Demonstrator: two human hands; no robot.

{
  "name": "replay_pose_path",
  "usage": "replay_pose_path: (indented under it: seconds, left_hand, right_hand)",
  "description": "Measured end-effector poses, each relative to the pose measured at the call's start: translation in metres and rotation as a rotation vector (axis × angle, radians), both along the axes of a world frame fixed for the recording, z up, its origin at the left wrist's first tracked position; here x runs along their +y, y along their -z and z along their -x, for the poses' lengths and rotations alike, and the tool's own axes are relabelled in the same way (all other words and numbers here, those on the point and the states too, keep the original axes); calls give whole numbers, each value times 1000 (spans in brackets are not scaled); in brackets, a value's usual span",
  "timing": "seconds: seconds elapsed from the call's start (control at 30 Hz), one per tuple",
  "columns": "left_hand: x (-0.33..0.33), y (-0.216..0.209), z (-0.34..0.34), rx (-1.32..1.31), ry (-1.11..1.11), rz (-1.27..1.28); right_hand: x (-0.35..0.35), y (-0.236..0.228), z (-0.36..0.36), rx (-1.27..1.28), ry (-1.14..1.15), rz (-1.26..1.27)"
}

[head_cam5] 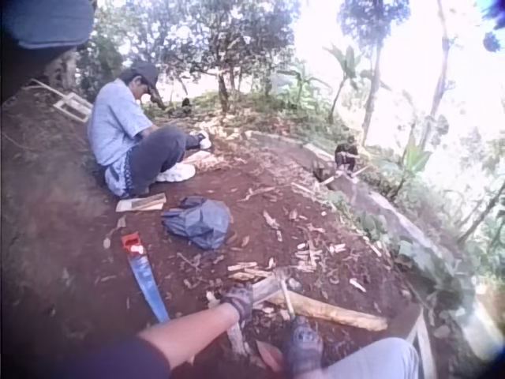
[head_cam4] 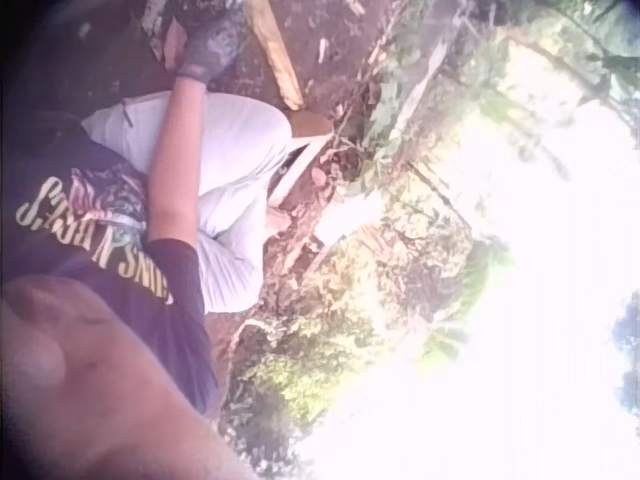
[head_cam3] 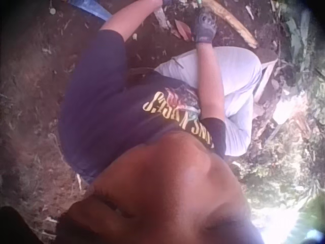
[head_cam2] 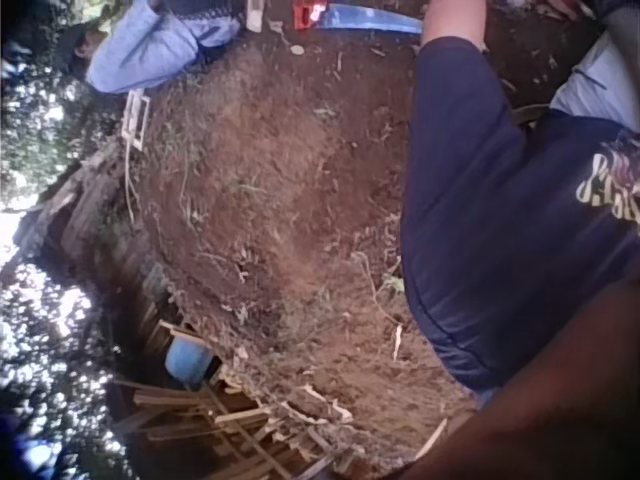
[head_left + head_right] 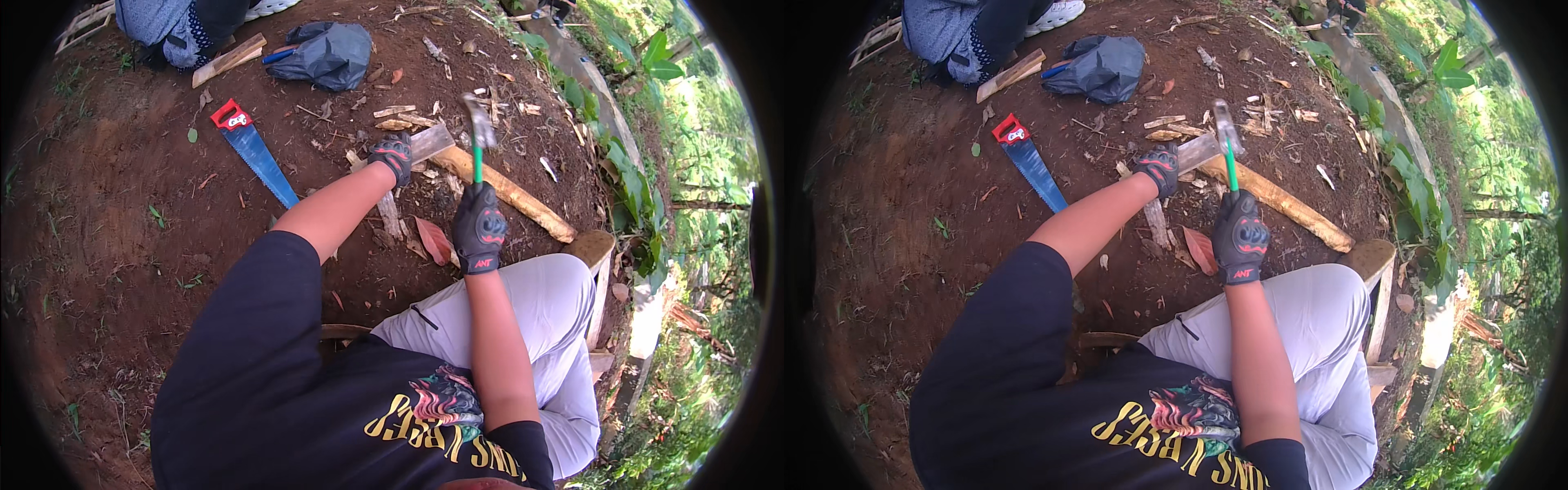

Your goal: The person sits on the ground and uses a hammer to drive nails into wooden planks, assembling a small wooden frame. They repeatedly position the planks and strike the nails to secure the structure.

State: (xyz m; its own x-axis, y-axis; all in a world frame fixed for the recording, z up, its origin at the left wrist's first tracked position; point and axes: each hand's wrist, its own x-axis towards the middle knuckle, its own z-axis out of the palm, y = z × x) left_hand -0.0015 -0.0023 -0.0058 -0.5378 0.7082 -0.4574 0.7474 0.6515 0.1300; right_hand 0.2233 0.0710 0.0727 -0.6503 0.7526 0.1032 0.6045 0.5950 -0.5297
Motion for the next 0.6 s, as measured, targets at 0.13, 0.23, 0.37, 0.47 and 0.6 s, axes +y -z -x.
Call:
replay_pose_path:
  seconds: [0.13,0.23,0.37,0.47,0.6]
  left_hand:
    - [-8,3,7,68,-76,36]
    - [-5,5,3,37,-54,1]
    - [3,-10,-3,-20,-37,28]
    - [-13,4,6,102,-86,30]
    - [1,-21,-3,-70,-55,72]
  right_hand:
    - [-6,31,16,-122,-21,124]
    - [-9,-29,13,50,31,75]
    - [-3,25,-4,-176,-18,115]
    - [-3,7,22,-111,-24,93]
    - [-5,-31,7,240,36,10]
